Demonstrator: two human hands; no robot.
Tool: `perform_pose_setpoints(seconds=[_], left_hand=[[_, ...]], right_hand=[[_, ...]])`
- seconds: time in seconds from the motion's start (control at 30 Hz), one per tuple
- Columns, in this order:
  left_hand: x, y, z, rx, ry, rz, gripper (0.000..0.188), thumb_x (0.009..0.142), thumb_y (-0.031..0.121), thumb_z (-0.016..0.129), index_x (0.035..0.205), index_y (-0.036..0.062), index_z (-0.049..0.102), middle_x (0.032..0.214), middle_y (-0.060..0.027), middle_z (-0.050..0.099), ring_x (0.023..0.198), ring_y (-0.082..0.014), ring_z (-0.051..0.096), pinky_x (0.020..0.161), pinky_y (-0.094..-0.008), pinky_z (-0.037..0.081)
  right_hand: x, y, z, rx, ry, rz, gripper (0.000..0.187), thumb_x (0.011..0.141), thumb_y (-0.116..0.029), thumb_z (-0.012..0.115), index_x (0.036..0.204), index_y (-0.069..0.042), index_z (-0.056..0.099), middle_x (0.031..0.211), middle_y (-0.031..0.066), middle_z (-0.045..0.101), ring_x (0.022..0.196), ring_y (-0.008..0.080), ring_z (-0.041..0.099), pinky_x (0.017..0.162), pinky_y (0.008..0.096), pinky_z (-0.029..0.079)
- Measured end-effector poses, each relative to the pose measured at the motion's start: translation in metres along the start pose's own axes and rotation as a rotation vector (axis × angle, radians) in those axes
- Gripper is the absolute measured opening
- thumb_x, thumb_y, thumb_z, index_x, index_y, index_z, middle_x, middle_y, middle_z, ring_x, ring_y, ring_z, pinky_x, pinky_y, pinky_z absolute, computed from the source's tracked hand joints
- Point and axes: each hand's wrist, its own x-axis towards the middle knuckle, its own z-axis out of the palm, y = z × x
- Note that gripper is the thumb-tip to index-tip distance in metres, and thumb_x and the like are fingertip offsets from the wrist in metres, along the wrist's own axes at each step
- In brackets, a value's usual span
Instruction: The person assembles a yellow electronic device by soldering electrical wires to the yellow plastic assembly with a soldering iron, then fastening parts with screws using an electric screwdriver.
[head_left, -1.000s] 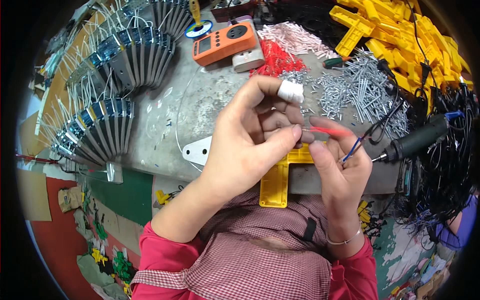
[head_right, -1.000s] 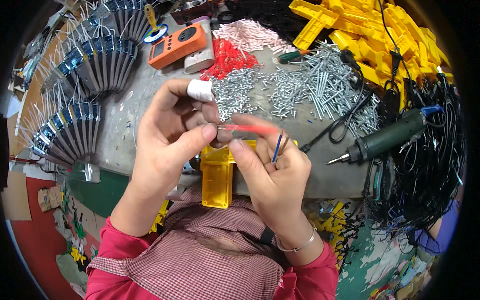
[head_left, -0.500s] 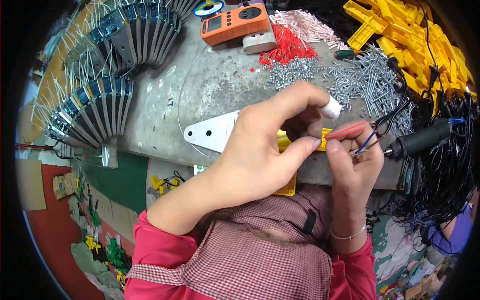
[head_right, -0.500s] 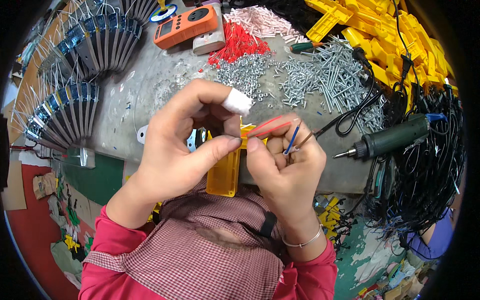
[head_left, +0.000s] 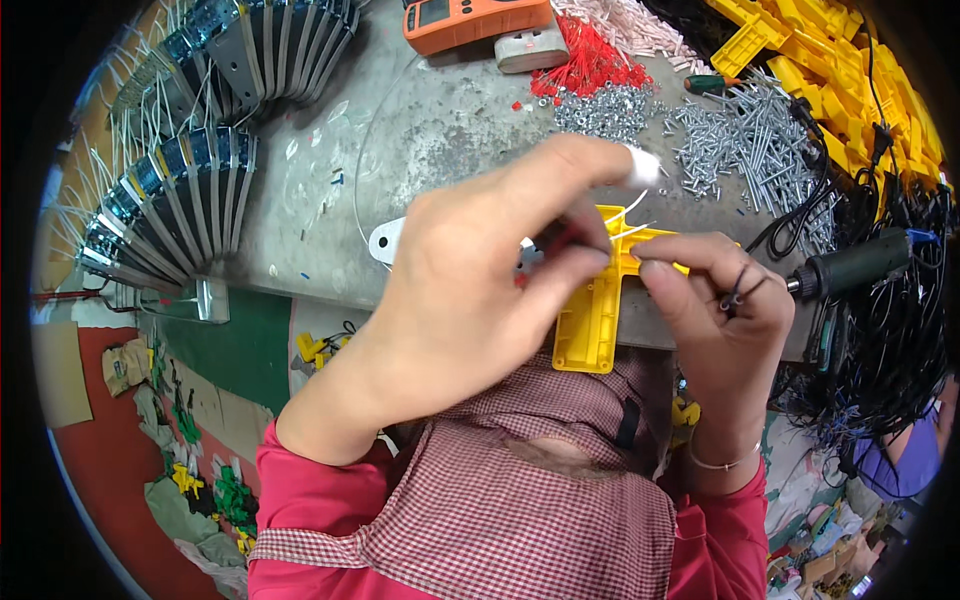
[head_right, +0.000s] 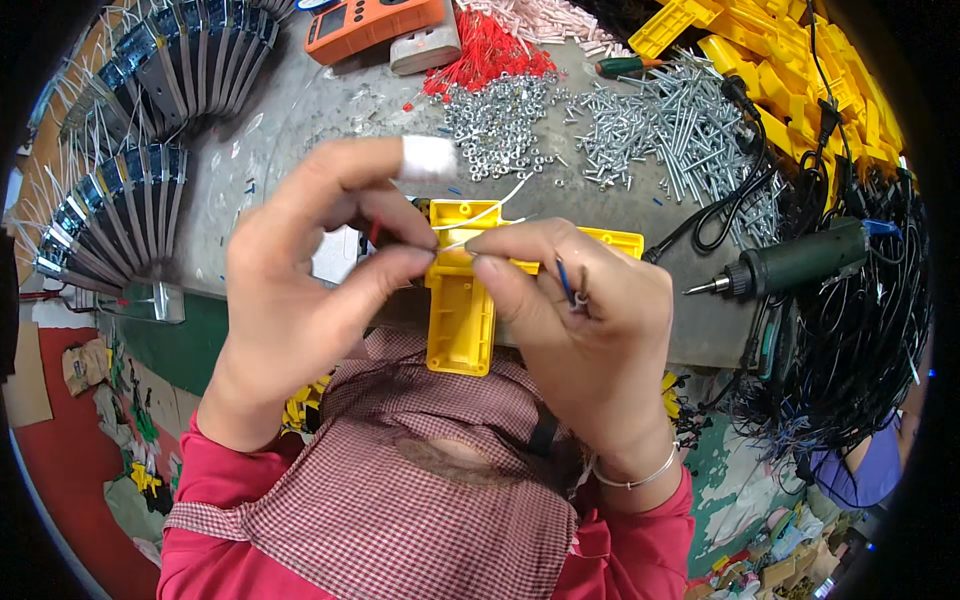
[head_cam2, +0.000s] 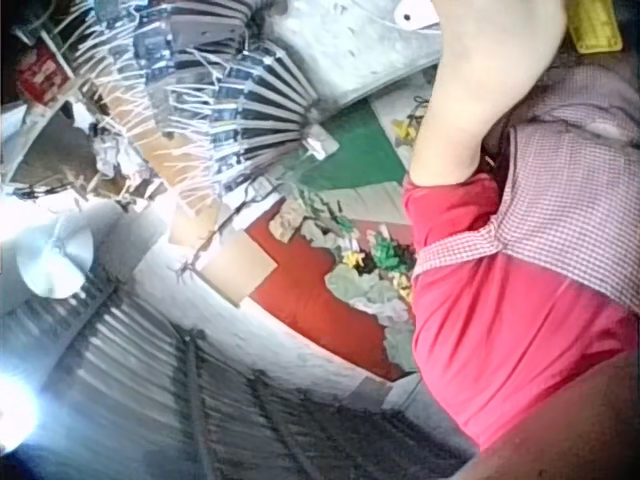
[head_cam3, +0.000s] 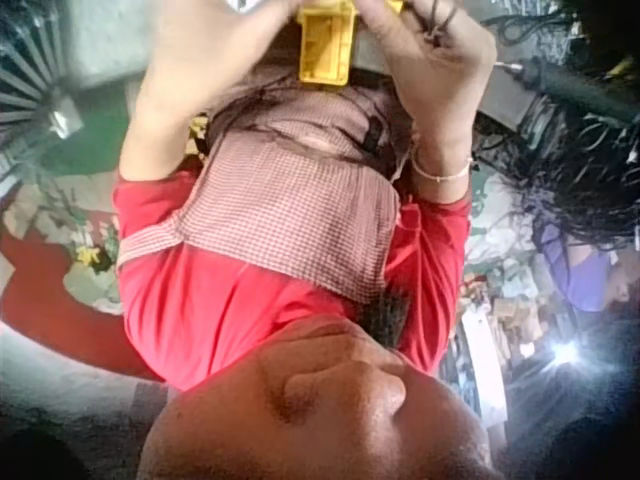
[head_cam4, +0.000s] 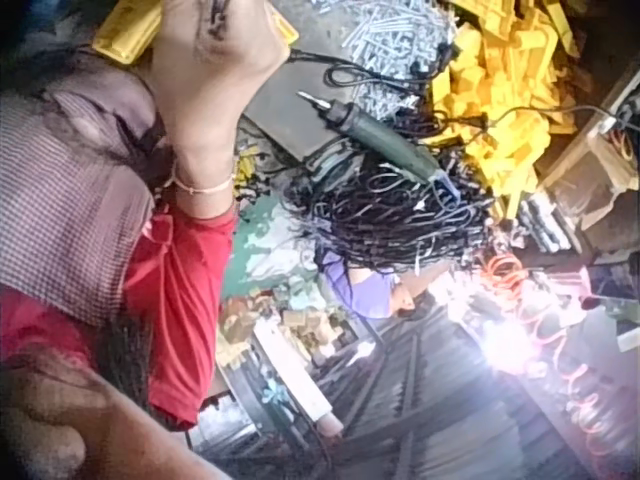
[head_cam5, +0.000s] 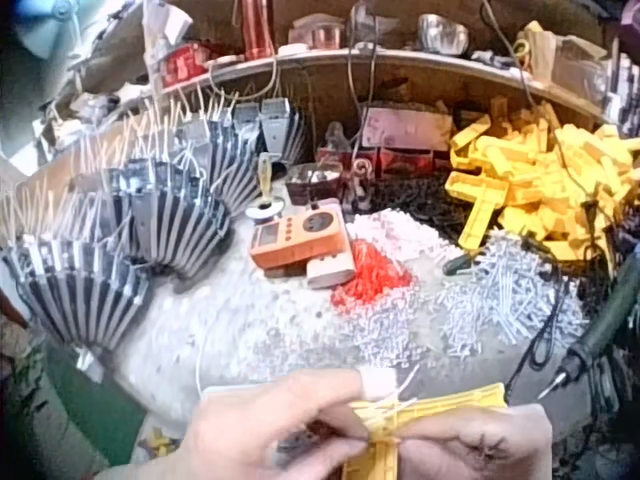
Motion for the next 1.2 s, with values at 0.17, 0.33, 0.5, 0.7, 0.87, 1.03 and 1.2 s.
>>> perform_pose_setpoints(seconds=[0.17, 0.33, 0.5, 0.7, 0.87, 1.03, 1.2], left_hand=[[-0.001, -0.013, -0.002, 0.012, 0.088, -0.01, 0.054, 0.075, -0.012, 0.065, 0.126, -0.0011, 0.052, 0.084, -0.0072, 0.067, 0.076, -0.0117, 0.062, 0.072, -0.0252, 0.049], [-0.001, -0.014, -0.003, 0.095, 0.087, 0.028, 0.053, 0.077, -0.013, 0.061, 0.127, -0.0001, 0.05, 0.084, -0.0072, 0.065, 0.079, -0.0126, 0.062, 0.072, -0.0254, 0.05], [0.002, -0.013, 0.008, 0.04, 0.098, 0.018, 0.053, 0.079, -0.013, 0.058, 0.129, 0.0006, 0.047, 0.085, -0.0066, 0.062, 0.078, -0.0116, 0.061, 0.072, -0.0252, 0.05], [-0.002, -0.016, 0.009, 0.081, 0.075, -0.011, 0.054, 0.079, -0.014, 0.058, 0.129, 0.0009, 0.046, 0.085, -0.0073, 0.062, 0.078, -0.0126, 0.062, 0.071, -0.0264, 0.051], [0.0, -0.006, 0.016, 0.191, 0.038, 0.037, 0.057, 0.076, -0.012, 0.061, 0.129, 0.0061, 0.048, 0.082, -0.0105, 0.063, 0.073, -0.0217, 0.066, 0.068, -0.0296, 0.053], [0.002, -0.003, 0.023, 0.195, -0.018, 0.023, 0.059, 0.076, -0.012, 0.061, 0.13, 0.0063, 0.047, 0.084, -0.0121, 0.064, 0.077, -0.0262, 0.068, 0.07, -0.0341, 0.055], [0.005, 0.002, 0.026, 0.175, -0.073, 0.012, 0.06, 0.075, -0.012, 0.061, 0.131, 0.0064, 0.046, 0.085, -0.0127, 0.065, 0.078, -0.0278, 0.069, 0.07, -0.0353, 0.055]], right_hand=[[0.009, -0.005, 0.015, -0.574, -0.281, -0.098, 0.02, 0.08, -0.007, 0.068, 0.1, -0.001, 0.068, 0.09, 0.0159, 0.07, 0.081, 0.0303, 0.069, 0.072, 0.0345, 0.054], [0.008, 0.0, 0.009, -0.606, -0.212, -0.125, 0.018, 0.082, -0.008, 0.066, 0.098, -0.001, 0.067, 0.091, 0.0158, 0.069, 0.081, 0.0305, 0.068, 0.072, 0.0353, 0.053], [0.006, 0.018, 0.016, -0.599, -0.176, -0.264, 0.016, 0.081, -0.014, 0.065, 0.095, -0.008, 0.063, 0.077, 0.0087, 0.061, 0.068, 0.0281, 0.063, 0.059, 0.0392, 0.05], [0.002, 0.014, 0.014, -0.522, -0.006, -0.292, 0.013, 0.078, -0.016, 0.071, 0.081, -0.008, 0.062, 0.069, 0.006, 0.056, 0.06, 0.0252, 0.059, 0.054, 0.0363, 0.047], [-0.009, -0.001, -0.008, -0.529, -0.143, -0.182, 0.013, 0.075, -0.009, 0.075, 0.082, -0.006, 0.064, 0.068, 0.0071, 0.057, 0.06, 0.0242, 0.06, 0.054, 0.034, 0.047], [-0.011, -0.002, -0.014, -0.293, -0.125, -0.065, 0.013, 0.074, 0.0, 0.072, 0.086, -0.004, 0.066, 0.073, 0.0088, 0.062, 0.062, 0.0243, 0.061, 0.056, 0.031, 0.047], [-0.012, 0.003, -0.009, -0.348, -0.003, -0.181, 0.014, 0.075, -0.001, 0.072, 0.087, -0.006, 0.067, 0.07, 0.0082, 0.06, 0.059, 0.0238, 0.059, 0.053, 0.0322, 0.046]])
